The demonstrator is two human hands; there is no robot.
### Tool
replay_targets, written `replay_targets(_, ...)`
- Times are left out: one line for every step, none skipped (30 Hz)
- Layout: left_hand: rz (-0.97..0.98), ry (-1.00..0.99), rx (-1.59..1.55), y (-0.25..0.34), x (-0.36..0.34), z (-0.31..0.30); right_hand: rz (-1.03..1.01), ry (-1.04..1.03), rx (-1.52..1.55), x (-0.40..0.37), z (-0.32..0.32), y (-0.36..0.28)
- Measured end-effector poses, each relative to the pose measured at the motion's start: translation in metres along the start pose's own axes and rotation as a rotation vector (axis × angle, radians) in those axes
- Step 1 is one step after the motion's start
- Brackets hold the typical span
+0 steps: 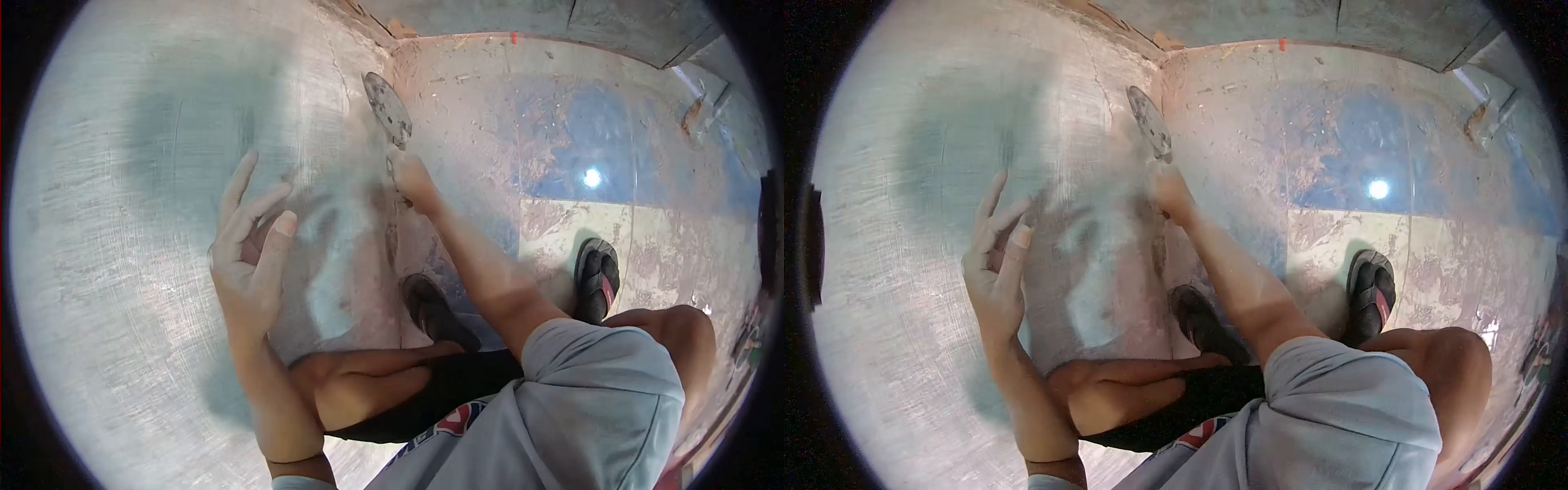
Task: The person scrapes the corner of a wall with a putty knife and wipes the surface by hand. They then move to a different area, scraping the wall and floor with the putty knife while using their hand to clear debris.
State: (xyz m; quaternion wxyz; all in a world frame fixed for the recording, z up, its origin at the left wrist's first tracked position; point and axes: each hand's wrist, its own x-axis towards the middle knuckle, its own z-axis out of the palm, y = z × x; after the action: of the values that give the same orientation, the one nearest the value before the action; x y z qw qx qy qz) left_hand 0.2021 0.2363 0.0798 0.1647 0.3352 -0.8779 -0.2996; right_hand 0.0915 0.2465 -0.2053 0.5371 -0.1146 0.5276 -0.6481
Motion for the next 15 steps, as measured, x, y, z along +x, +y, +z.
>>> replay_targets(0.007,-0.016,-0.008,-0.002,0.001,0.000,-0.071,0.011,-0.053,0.002,0.002,0.000)
replay_targets(0.012,-0.018,-0.009,-0.004,0.003,-0.001,-0.108,0.017,-0.078,0.004,0.005,0.001)
replay_targets(0.023,-0.024,-0.019,-0.006,0.004,-0.001,-0.144,0.024,-0.104,0.005,0.009,0.000)
replay_targets(0.020,-0.032,-0.025,-0.006,0.002,-0.002,-0.162,-0.012,-0.086,-0.005,0.015,-0.002)
replay_targets(-0.023,-0.020,-0.079,-0.003,0.002,0.000,-0.287,0.015,-0.118,0.008,0.023,0.016)
replay_targets(-0.023,-0.017,-0.074,-0.002,0.003,-0.001,-0.412,0.048,-0.154,0.020,0.031,0.033)
replay_targets(-0.045,-0.028,-0.040,-0.001,0.003,-0.001,-0.416,0.045,-0.152,0.023,0.031,0.040)
replay_targets(-0.062,-0.038,-0.009,-0.002,0.004,0.001,-0.543,0.032,-0.280,0.028,0.025,0.047)
replay_targets(-0.016,-0.040,-0.012,-0.006,0.004,0.003,-0.669,0.024,-0.407,0.034,0.021,0.055)
replay_targets(-0.008,-0.044,-0.011,-0.005,0.006,0.004,-0.559,0.030,-0.400,0.037,0.026,0.064)
replay_targets(-0.006,-0.044,-0.031,-0.005,0.007,0.006,-0.450,0.037,-0.394,0.040,0.032,0.074)
replay_targets(-0.012,-0.043,-0.050,-0.004,0.005,0.005,-0.623,0.151,-0.533,0.030,0.037,0.078)
replay_targets(-0.019,-0.043,-0.044,-0.003,0.004,0.003,-0.798,0.265,-0.671,0.017,0.041,0.064)
replay_targets(-0.032,-0.047,-0.021,-0.002,0.007,0.003,-0.428,0.015,-0.491,0.013,0.026,0.044)
replay_targets(-0.043,-0.055,-0.003,-0.002,0.008,0.005,-0.430,0.020,-0.496,0.014,0.024,0.044)
